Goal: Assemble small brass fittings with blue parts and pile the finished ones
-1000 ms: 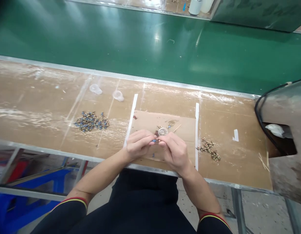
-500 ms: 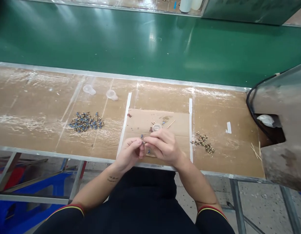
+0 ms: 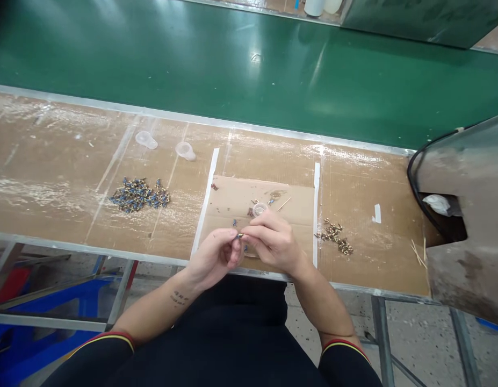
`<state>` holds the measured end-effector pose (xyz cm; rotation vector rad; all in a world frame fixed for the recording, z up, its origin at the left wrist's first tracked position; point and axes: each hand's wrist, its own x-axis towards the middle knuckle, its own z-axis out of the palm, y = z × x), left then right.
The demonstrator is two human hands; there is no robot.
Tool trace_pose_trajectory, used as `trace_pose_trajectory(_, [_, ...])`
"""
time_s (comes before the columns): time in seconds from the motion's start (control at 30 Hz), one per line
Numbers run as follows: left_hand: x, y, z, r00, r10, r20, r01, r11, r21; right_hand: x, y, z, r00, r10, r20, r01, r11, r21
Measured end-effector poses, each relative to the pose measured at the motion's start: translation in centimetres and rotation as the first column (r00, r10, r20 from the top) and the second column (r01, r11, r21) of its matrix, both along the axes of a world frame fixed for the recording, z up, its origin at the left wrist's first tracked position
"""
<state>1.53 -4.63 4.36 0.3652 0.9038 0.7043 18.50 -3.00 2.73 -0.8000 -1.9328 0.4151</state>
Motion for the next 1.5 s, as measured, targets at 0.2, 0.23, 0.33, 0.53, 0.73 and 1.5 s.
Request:
trace_pose_trajectory(0.2, [-0.2, -0.4, -0.1, 0.999, -0.046, -0.019, 0.048, 0.993, 0.112, -0.1, -0.3, 0.3, 0.997, 0.053, -0.062, -0.06, 0.99, -0.127])
trace_pose_trajectory(0.23, [-0.4, -0.4, -0.3, 0.999, -0.027, -0.045, 0.036, 0.977, 0.211, -0.1, -0.3, 0.4, 0.994, 0.057, -0.094, -0.071, 0.985, -0.16])
trace_pose_trajectory(0.33, [-0.8, -0.5, -0.9, 0.971, 0.135, -0.195, 0.019, 0.774, 0.633, -0.2, -0.6, 0.4, 0.98, 0.037, -0.195, -0.083, 0.97, -0.228])
trace_pose_trajectory(0.53, [-0.7, -0.2, -1.8, 0.753, 0.565, -0.337, 0.347, 0.095, 0.933, -0.3, -0.9, 0.3, 0.963, 0.041, -0.266, -0.111, 0.961, -0.255])
trace_pose_trajectory(0.73, [-0.8, 0.8, -1.5, 0.741, 0.585, -0.329, 0.438, -0.05, 0.897, -0.2, -1.0, 0.3, 0.978, 0.106, -0.181, -0.153, 0.951, -0.27])
trace_pose_trajectory(1.5, [-2.4, 0.6, -0.9, 0.822, 0.362, -0.439, 0.47, 0.004, 0.883, 0.2, -0.7, 1.5, 0.924, 0.366, -0.11, -0.378, 0.833, -0.403])
